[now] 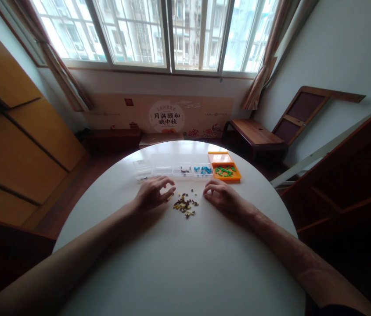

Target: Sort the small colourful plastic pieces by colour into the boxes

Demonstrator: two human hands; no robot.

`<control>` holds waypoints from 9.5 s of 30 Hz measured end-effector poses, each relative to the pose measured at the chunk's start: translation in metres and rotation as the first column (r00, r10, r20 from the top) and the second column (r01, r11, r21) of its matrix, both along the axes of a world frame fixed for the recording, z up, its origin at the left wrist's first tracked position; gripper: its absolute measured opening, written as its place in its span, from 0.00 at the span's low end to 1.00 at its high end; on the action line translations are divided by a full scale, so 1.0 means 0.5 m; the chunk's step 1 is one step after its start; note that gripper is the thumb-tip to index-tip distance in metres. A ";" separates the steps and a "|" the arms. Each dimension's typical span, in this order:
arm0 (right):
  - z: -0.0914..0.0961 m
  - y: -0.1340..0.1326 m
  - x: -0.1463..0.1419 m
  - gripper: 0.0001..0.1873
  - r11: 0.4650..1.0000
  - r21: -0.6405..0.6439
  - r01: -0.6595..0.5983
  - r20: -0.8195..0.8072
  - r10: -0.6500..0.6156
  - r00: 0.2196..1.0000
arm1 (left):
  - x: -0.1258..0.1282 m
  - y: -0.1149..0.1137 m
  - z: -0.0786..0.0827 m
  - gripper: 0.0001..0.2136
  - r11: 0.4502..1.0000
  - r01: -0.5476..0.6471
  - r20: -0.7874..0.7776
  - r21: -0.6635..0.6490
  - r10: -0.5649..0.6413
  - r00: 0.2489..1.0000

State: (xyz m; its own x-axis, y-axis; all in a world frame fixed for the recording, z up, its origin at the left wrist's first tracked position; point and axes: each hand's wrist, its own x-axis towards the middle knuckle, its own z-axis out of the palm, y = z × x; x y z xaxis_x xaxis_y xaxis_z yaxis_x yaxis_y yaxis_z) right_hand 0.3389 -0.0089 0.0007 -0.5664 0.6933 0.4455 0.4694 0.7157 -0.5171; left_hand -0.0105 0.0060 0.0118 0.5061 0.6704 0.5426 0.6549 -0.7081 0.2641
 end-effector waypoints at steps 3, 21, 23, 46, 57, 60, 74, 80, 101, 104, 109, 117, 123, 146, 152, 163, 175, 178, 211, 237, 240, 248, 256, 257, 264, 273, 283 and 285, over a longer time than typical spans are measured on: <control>-0.005 0.003 -0.002 0.03 0.999 -0.002 0.032 -0.010 -0.032 0.999 | -0.014 -0.011 -0.005 0.07 1.000 0.023 -0.015 -0.005 -0.023 1.000; -0.003 0.165 -0.157 0.05 0.945 0.133 0.300 -0.220 -0.267 0.938 | -0.031 -0.014 -0.013 0.07 0.993 0.113 -0.042 -0.039 -0.115 0.992; -0.007 0.141 -0.145 0.05 0.954 0.173 0.246 -0.200 -0.211 0.957 | -0.031 -0.012 -0.012 0.07 0.991 0.122 -0.061 -0.045 -0.125 0.990; -0.012 0.069 -0.129 0.06 0.983 0.105 -0.150 0.000 0.151 0.989 | -0.029 -0.011 -0.020 0.07 0.993 0.118 0.002 0.021 -0.118 0.993; -0.022 0.075 -0.133 0.03 0.993 0.117 0.002 -0.161 0.017 0.987 | -0.036 -0.011 -0.023 0.08 0.993 0.118 0.022 0.006 -0.118 0.993; -0.020 0.090 -0.139 0.02 0.990 0.135 0.045 -0.209 -0.016 0.978 | -0.036 -0.010 -0.023 0.08 0.991 0.131 0.019 0.021 -0.131 0.991; -0.002 0.152 -0.171 0.08 0.959 0.164 0.233 -0.215 -0.196 0.957 | -0.033 -0.015 -0.019 0.07 0.994 0.096 0.076 0.052 -0.100 0.992; -0.001 0.080 -0.180 0.05 0.947 0.321 0.007 -0.150 0.043 0.988 | -0.020 -0.019 -0.019 0.05 0.991 0.102 0.281 -0.090 -0.073 0.957; -0.012 0.115 -0.181 0.08 0.859 0.299 0.415 -0.264 -0.344 0.901 | -0.008 -0.024 -0.022 0.07 0.963 0.089 0.358 -0.255 0.009 0.934; -0.020 0.129 -0.170 0.10 0.825 0.271 0.496 -0.209 -0.453 0.867 | -0.012 -0.024 -0.023 0.07 0.971 0.053 0.290 -0.234 0.017 0.957; -0.030 0.125 -0.165 0.10 0.857 0.247 0.453 -0.198 -0.413 0.889 | -0.032 -0.029 -0.006 0.06 0.983 0.074 0.178 -0.167 -0.044 0.983; -0.026 0.107 -0.167 0.08 0.922 0.226 0.314 -0.201 -0.271 0.941 | -0.071 -0.031 0.015 0.06 0.958 0.152 0.034 -0.244 -0.148 0.988; -0.023 0.100 -0.172 0.09 0.939 0.256 0.230 -0.144 -0.199 0.969 | -0.060 -0.031 0.009 0.08 0.971 0.096 0.000 -0.220 -0.099 0.995; -0.018 0.095 -0.178 0.07 0.944 0.325 0.045 -0.059 -0.027 0.998 | -0.041 -0.015 -0.017 0.10 0.984 0.012 0.183 -0.178 0.021 0.983; -0.008 0.083 -0.186 0.07 0.939 0.330 -0.099 -0.049 0.122 0.991 | -0.018 -0.021 -0.016 0.09 0.956 0.103 0.332 -0.274 -0.006 0.943; -0.004 0.075 -0.198 0.05 0.934 0.306 -0.186 -0.024 0.203 0.979 | 0.003 -0.026 -0.021 0.17 0.885 0.227 0.514 -0.407 0.016 0.858; -0.025 0.112 -0.185 0.07 0.923 0.305 0.234 -0.246 -0.162 0.956 | -0.006 -0.023 -0.014 0.09 0.937 0.076 0.378 -0.342 0.063 0.924; -0.031 0.125 -0.180 0.11 0.891 0.233 0.390 -0.234 -0.338 0.912 | -0.012 -0.022 -0.015 0.05 0.958 0.025 0.290 -0.285 0.062 0.955; -0.014 0.089 -0.193 0.08 0.936 0.325 -0.137 -0.010 0.149 0.989 | -0.015 -0.009 -0.023 0.10 0.953 0.040 0.338 -0.300 0.067 0.939; -0.023 0.131 -0.166 0.09 0.854 0.203 0.479 -0.211 -0.439 0.873 | -0.002 -0.007 -0.028 0.11 0.941 0.045 0.281 -0.336 0.055 0.958; -0.018 0.119 -0.172 0.08 0.870 0.245 0.429 -0.168 -0.397 0.902 | 0.000 -0.008 -0.027 0.10 0.945 0.039 0.224 -0.323 0.036 0.974; -0.014 0.112 -0.178 0.05 0.919 0.261 0.294 -0.146 -0.264 0.954 | 0.001 -0.010 -0.017 0.08 0.943 0.051 0.208 -0.330 0.020 0.978; -0.006 0.089 -0.192 0.07 0.932 0.347 -0.109 0.000 0.116 0.993 | -0.002 -0.011 -0.015 0.08 0.959 0.046 0.325 -0.279 0.049 0.945; -0.005 0.086 -0.194 0.08 0.925 0.349 -0.148 0.026 0.149 0.989 | -0.001 -0.011 -0.013 0.09 0.956 0.057 0.352 -0.289 0.051 0.934; -0.010 0.089 -0.198 0.08 0.898 0.386 -0.209 0.046 0.207 0.977 | 0.012 -0.019 -0.006 0.17 0.814 0.244 0.492 -0.526 0.057 0.869; -0.004 0.082 -0.192 0.08 0.926 0.342 -0.157 0.043 0.152 0.987 | 0.015 -0.017 -0.005 0.20 0.826 0.238 0.535 -0.511 0.089 0.840; -0.008 0.096 -0.186 0.05 0.951 0.266 0.160 -0.227 -0.099 0.969 | 0.014 -0.019 -0.002 0.17 0.841 0.213 0.531 -0.497 0.100 0.842; -0.012 0.110 -0.181 0.05 0.917 0.221 0.332 -0.311 -0.256 0.915 | 0.011 -0.016 -0.006 0.16 0.854 0.167 0.509 -0.493 0.127 0.852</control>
State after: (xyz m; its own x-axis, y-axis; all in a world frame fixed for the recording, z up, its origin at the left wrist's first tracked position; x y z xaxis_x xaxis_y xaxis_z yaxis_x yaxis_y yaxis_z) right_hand 0.2486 0.0460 -0.0056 -0.1860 0.6445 0.7416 0.5491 0.6941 -0.4655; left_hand -0.0047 -0.0021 0.0089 0.2729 0.9107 0.3100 0.3083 -0.3880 0.8686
